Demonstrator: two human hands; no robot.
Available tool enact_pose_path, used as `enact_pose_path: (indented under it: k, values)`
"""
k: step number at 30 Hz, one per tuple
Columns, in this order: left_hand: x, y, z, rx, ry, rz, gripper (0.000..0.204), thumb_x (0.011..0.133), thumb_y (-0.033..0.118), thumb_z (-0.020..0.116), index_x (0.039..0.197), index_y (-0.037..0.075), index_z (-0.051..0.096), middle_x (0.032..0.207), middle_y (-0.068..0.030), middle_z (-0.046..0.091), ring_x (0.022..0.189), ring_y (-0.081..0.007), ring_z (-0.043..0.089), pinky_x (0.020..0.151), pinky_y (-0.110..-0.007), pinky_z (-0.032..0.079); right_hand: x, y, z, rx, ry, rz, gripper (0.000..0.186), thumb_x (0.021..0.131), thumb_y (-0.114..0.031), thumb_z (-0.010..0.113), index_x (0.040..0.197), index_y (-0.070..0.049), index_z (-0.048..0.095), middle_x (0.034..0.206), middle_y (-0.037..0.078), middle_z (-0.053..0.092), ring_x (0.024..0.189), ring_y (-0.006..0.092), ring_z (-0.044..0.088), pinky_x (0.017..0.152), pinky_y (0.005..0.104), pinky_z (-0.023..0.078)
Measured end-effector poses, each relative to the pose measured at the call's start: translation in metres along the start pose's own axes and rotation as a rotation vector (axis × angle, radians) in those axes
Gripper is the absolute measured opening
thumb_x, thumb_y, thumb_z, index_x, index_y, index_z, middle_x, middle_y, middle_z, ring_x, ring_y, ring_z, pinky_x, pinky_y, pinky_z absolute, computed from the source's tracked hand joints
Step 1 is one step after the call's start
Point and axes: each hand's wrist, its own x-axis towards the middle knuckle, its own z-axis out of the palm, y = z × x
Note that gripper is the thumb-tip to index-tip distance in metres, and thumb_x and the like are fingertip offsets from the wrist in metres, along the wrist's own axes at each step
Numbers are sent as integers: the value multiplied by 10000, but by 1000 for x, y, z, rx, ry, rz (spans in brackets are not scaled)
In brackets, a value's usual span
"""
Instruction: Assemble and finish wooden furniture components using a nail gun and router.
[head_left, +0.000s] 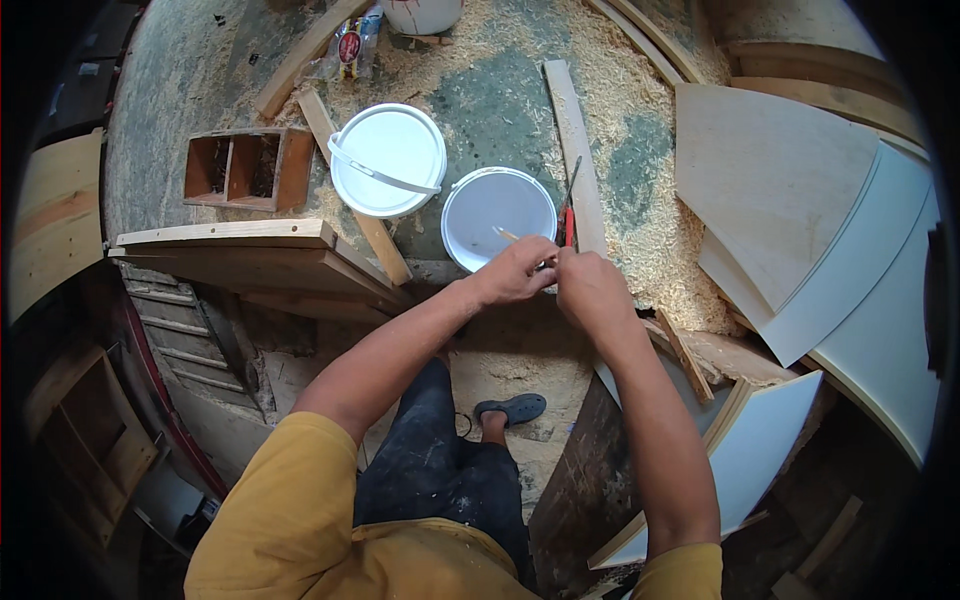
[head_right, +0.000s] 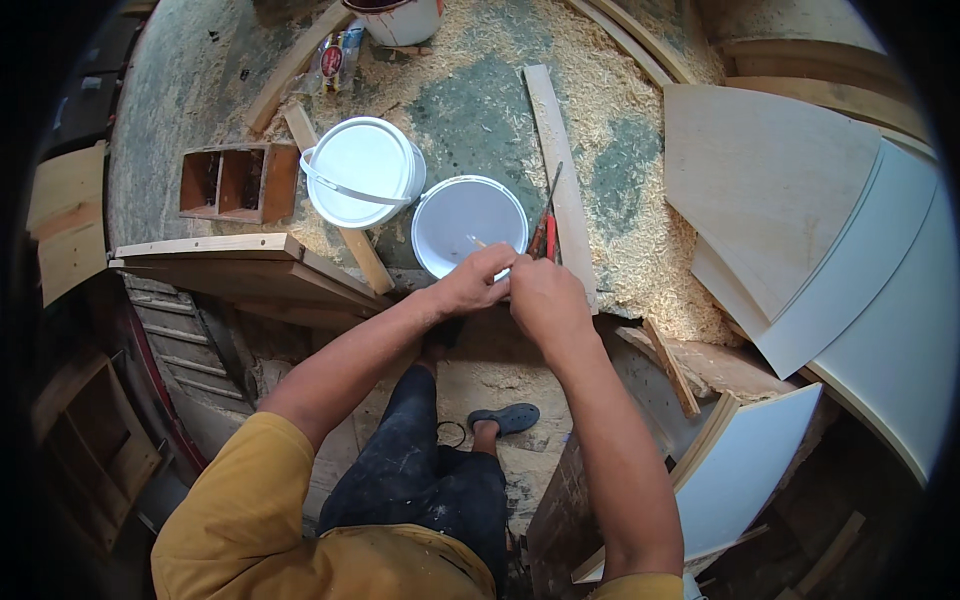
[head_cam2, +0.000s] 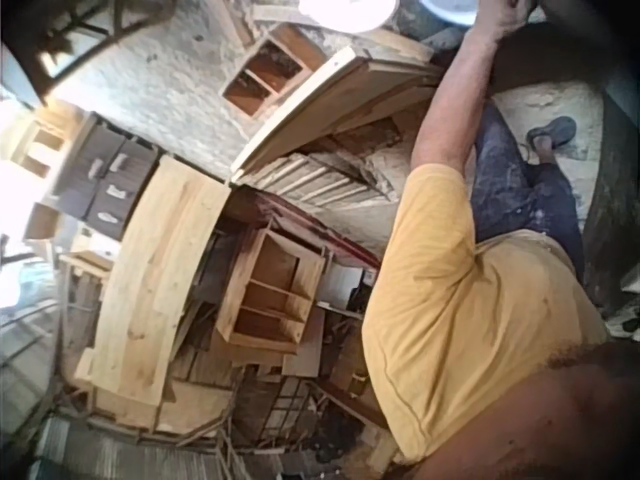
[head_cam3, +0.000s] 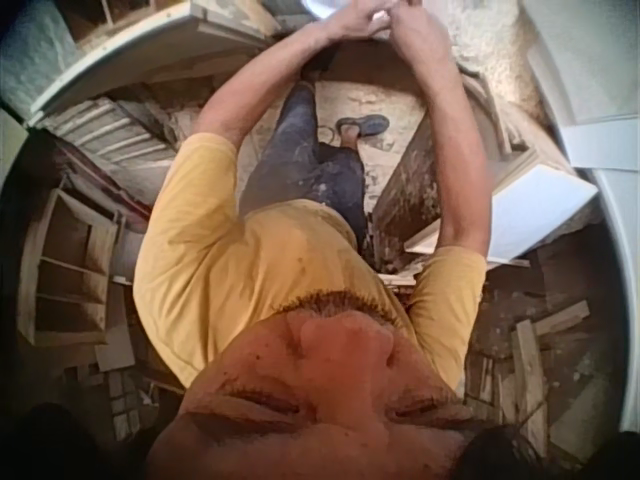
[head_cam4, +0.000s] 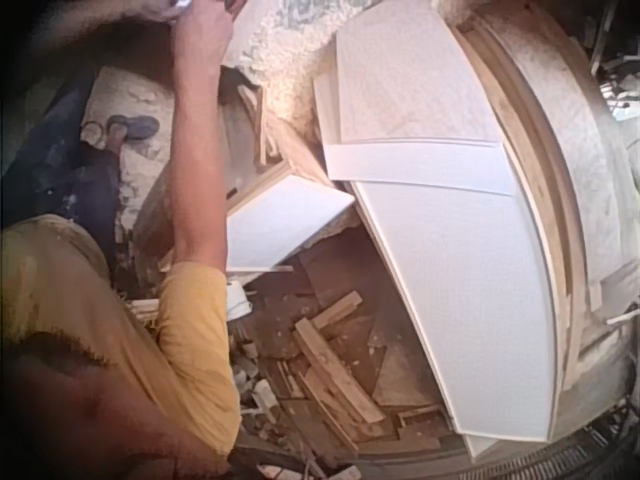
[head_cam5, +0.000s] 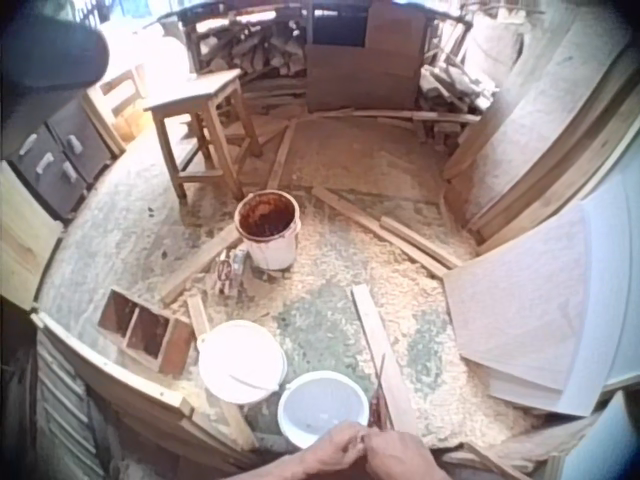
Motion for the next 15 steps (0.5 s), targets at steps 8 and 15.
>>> enact_pose_path:
  k: [8, 15]
  values:
    - [22, 45, -1, 23, -159, 158, 244, 784, 186, 663, 987, 76, 583, 842, -77, 580, 805, -279, 568, 736, -383, 413, -47, 16, -25, 381, 57, 197, 153, 873, -114, 527, 842, 33, 559, 707, 282, 584, 709, 461, 585, 640, 529, 459]
    - [18, 30, 6, 143, -342, 121, 325, 746, 230, 697, 997, 71, 566, 896, -101, 567, 875, -299, 543, 754, -395, 415, -50, 22, 9, 438, 133, 209, 171, 872, -137, 542, 828, 27, 569, 712, 272, 591, 705, 450, 590, 640, 519, 465]
